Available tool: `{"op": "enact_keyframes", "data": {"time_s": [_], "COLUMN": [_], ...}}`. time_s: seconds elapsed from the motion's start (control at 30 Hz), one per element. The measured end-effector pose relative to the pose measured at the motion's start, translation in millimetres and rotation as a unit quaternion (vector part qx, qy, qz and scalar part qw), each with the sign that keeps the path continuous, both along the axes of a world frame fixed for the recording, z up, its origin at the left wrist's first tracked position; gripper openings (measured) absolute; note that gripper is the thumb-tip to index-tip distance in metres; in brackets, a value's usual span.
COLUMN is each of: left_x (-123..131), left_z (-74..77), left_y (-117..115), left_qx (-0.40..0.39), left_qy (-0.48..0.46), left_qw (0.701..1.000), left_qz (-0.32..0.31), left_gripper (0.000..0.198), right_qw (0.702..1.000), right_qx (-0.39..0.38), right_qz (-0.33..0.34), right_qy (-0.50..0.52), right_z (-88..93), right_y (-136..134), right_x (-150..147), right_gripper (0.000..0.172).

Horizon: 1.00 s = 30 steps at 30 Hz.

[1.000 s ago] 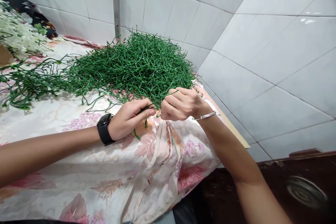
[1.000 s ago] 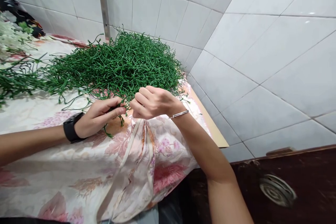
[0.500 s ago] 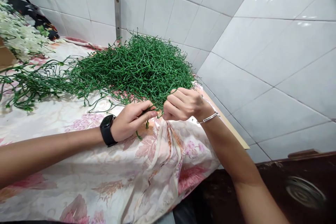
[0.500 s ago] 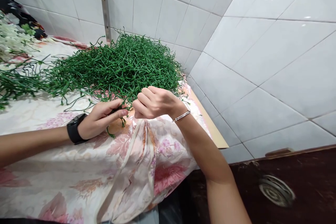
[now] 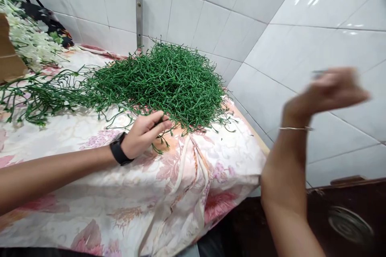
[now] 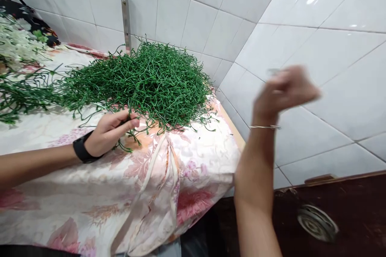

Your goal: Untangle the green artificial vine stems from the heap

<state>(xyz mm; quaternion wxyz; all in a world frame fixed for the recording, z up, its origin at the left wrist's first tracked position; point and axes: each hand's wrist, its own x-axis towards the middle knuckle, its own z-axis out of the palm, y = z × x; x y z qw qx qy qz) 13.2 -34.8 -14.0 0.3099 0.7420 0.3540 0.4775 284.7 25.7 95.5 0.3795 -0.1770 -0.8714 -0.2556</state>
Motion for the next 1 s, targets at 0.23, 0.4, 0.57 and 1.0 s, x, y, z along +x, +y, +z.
{"op": "enact_keyframes", "data": {"time_s": [0.23,0.4,0.57,1.0], "left_x": [7,1,-10,-15], "left_z": [0.2,3.4,7.5,11.9], "left_y": [8,16,26,25], "left_qx": [-0.036,-0.063,-0.051,-0.030], "left_qy": [-0.055,-0.098,-0.145,-0.152], "left_qw": [0.998,0.993,0.987,0.987], "left_qz": [0.011,0.005,0.043,0.033], "left_gripper": [0.019,0.016,0.013,0.013], "right_qw": [0.980,0.994,0.974,0.982], "right_qx": [0.042,-0.066,-0.081,-0.146], "right_qz": [-0.114,-0.087,-0.179,-0.105], "right_qy": [0.156,-0.029,-0.109,-0.054], "right_z": [-18.2,-17.5,11.7,70.2], "right_y": [20,36,82,93], "right_x": [5,-43,-70,-96], "right_gripper": [0.029,0.022,0.036,0.043]}}
